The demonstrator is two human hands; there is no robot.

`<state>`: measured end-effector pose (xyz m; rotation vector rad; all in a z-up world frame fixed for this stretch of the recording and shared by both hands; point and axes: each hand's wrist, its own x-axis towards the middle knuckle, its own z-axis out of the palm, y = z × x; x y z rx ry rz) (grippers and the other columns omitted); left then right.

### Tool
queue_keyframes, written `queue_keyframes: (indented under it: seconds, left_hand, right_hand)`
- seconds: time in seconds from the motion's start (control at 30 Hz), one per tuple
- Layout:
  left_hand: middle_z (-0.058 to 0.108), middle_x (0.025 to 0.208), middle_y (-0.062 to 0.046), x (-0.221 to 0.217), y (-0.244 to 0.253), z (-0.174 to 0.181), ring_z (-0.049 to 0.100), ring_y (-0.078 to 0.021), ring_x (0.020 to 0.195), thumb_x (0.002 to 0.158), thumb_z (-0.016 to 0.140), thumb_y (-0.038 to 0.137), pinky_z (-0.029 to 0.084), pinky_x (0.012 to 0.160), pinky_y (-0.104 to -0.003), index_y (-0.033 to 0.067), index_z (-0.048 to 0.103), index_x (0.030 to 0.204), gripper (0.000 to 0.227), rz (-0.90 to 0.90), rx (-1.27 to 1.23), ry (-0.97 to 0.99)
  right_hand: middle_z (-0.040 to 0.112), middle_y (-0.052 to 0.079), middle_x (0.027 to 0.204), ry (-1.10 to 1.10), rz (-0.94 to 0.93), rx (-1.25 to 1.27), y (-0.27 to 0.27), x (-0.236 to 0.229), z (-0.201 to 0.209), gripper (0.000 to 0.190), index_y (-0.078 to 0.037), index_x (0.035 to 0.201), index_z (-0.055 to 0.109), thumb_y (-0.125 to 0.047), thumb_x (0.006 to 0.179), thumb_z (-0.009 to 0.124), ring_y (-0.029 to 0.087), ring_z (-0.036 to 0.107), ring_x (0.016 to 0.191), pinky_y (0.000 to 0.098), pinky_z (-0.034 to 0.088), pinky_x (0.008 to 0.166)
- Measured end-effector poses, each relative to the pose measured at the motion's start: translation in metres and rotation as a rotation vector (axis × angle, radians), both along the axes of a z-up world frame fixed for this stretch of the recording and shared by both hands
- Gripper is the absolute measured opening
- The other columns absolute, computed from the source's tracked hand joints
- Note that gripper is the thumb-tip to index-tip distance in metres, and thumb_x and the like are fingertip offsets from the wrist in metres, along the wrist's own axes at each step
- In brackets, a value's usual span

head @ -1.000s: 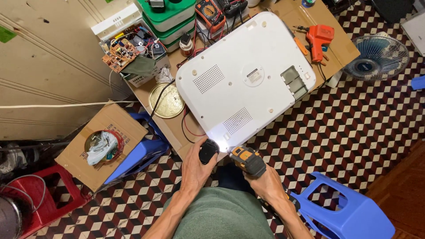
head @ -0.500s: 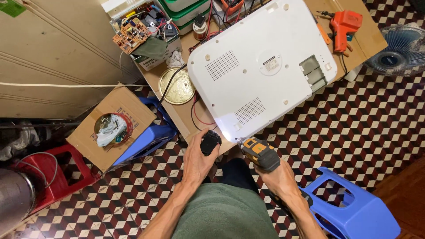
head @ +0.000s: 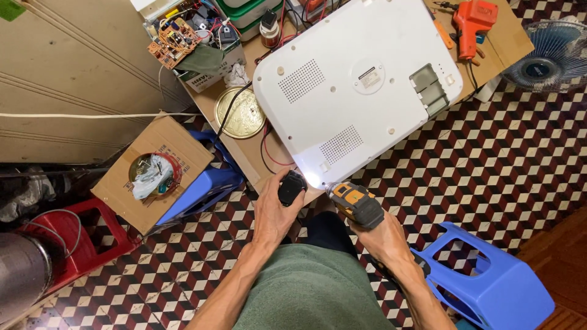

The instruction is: The person uses a flashlight to illuminate the underside of a white electronic device while drilling holes into it with a cordless drill. They then use a brush to clean the drilled area and continue drilling additional holes.

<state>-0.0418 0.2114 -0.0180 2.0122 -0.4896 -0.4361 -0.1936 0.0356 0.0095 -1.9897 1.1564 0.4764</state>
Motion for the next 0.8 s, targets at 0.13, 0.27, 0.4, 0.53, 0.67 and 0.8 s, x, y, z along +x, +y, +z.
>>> queue_keyframes:
  seconds: [0.13, 0.27, 0.4, 0.53, 0.67, 0.8]
  left_hand:
    - [0.066, 0.124, -0.017, -0.003, 0.000, -0.002, 0.067, -0.0315, 0.113, 0.085, 0.077, 0.022, 0.054, 0.096, -0.040, 0.0024, 0.056, 0.135, 0.058, 0.001, 0.002, 0.000]
    - [0.066, 0.124, -0.018, -0.006, 0.000, -0.002, 0.066, -0.0322, 0.114, 0.085, 0.077, 0.021, 0.053, 0.097, -0.041, 0.0018, 0.055, 0.135, 0.058, 0.002, -0.006, -0.020]
    - [0.066, 0.123, -0.018, -0.009, 0.000, -0.003, 0.067, -0.0311, 0.113, 0.086, 0.077, 0.022, 0.054, 0.096, -0.040, 0.0021, 0.055, 0.136, 0.058, -0.001, -0.019, 0.002]
    - [0.067, 0.119, -0.015, -0.011, -0.006, 0.010, 0.069, -0.0280, 0.107, 0.086, 0.075, 0.021, 0.056, 0.093, -0.039, 0.0053, 0.055, 0.136, 0.057, -0.033, 0.014, 0.041]
    - [0.066, 0.124, -0.016, -0.013, -0.003, 0.014, 0.067, -0.0299, 0.113, 0.087, 0.076, 0.017, 0.054, 0.096, -0.040, 0.0035, 0.055, 0.138, 0.056, -0.124, -0.059, -0.111]
    - [0.065, 0.125, -0.017, -0.013, -0.005, 0.012, 0.065, -0.0311, 0.114, 0.086, 0.076, 0.017, 0.054, 0.097, -0.041, 0.0035, 0.053, 0.138, 0.059, -0.141, -0.050, -0.101]
  right_hand:
    - [0.071, 0.010, 0.073, -0.004, -0.005, 0.029, 0.000, 0.000, 0.000, 0.025, -0.006, 0.097, 0.070, -0.024, 0.082, 0.074, 0.024, 0.070, 0.068, 0.0409, 0.059, 0.069]
    - [0.074, 0.010, 0.076, -0.010, 0.014, -0.028, 0.003, 0.003, 0.009, 0.026, -0.003, 0.097, 0.071, -0.024, 0.082, 0.075, 0.024, 0.071, 0.070, 0.0412, 0.057, 0.072]
    - [0.075, 0.010, 0.077, -0.059, 0.024, -0.014, 0.002, 0.003, 0.008, 0.026, -0.006, 0.100, 0.073, -0.025, 0.083, 0.075, 0.023, 0.071, 0.070, 0.0408, 0.058, 0.071]
    - [0.073, 0.012, 0.075, 0.016, 0.020, 0.023, 0.003, 0.005, 0.010, 0.026, -0.006, 0.101, 0.074, -0.028, 0.086, 0.073, 0.025, 0.071, 0.069, 0.0414, 0.059, 0.070]
    - [0.075, 0.010, 0.076, 0.039, 0.020, 0.028, 0.004, 0.004, 0.008, 0.032, -0.006, 0.102, 0.075, -0.034, 0.086, 0.074, 0.023, 0.073, 0.071, 0.0404, 0.058, 0.072]
    - [0.076, 0.007, 0.080, -0.083, 0.001, 0.024, 0.004, 0.004, 0.007, 0.037, -0.009, 0.108, 0.074, -0.037, 0.083, 0.074, 0.021, 0.074, 0.073, 0.0402, 0.061, 0.072]
